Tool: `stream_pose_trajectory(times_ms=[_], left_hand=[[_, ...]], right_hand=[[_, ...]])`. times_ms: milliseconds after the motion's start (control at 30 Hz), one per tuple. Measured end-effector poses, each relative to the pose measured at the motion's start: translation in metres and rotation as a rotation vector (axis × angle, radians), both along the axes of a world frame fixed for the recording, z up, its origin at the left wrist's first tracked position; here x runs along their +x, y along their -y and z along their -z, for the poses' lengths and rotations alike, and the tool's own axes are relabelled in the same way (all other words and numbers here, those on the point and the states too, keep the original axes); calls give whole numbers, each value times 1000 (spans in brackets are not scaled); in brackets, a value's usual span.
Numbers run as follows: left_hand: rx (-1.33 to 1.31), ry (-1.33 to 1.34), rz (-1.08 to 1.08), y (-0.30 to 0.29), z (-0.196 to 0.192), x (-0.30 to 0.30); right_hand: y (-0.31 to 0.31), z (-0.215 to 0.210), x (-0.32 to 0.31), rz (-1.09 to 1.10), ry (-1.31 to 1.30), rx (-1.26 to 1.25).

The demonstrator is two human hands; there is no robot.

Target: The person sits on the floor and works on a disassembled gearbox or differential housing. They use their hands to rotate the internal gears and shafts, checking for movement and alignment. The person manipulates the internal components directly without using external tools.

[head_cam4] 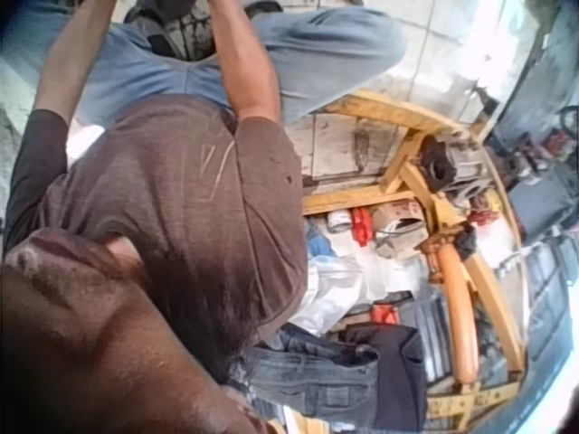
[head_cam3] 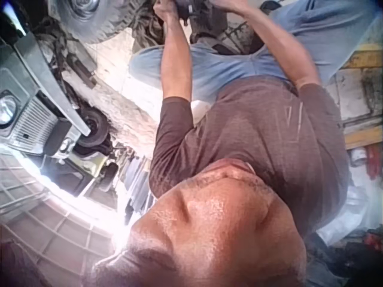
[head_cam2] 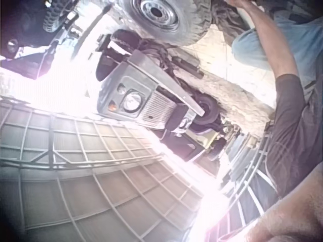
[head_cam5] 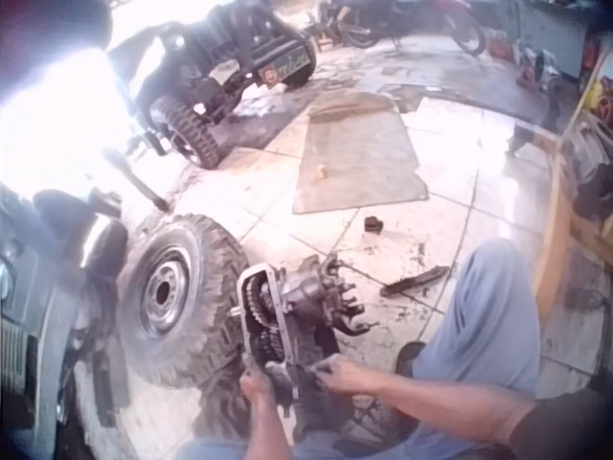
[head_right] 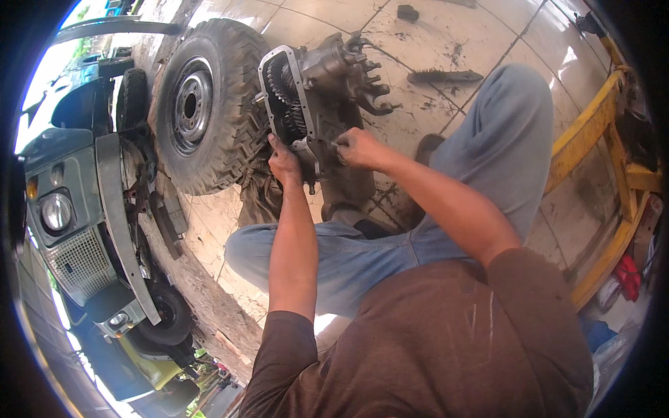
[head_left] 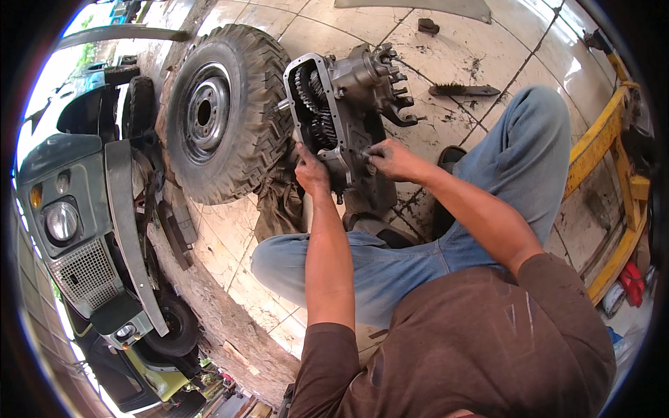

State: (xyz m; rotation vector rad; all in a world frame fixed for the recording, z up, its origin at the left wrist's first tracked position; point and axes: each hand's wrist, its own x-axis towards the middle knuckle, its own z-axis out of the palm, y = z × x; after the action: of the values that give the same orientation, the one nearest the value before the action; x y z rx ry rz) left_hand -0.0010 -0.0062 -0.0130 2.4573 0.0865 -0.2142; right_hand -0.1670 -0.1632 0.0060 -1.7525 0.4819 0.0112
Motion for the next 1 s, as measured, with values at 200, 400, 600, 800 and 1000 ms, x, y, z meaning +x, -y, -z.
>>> stream_pose_trajectory(times_ms=[200, 400, 600, 800, 1000], left_hand=[[19, 24, -8, 5, -3, 0], [-6, 11, -5, 2, 1, 3], [-29, -6, 12, 6, -4, 0], [-30, 27, 16, 1, 0, 3], [-20, -9, -1, 4, -2, 2]], right_hand=[[7, 6, -4, -268, 5, -53], [2, 4, -2, -242, 8, -161], [6, -12, 1, -101, 11, -163], [0, -10, 3, -160, -55, -321], [0, -12, -3, -419, -138, -287]])
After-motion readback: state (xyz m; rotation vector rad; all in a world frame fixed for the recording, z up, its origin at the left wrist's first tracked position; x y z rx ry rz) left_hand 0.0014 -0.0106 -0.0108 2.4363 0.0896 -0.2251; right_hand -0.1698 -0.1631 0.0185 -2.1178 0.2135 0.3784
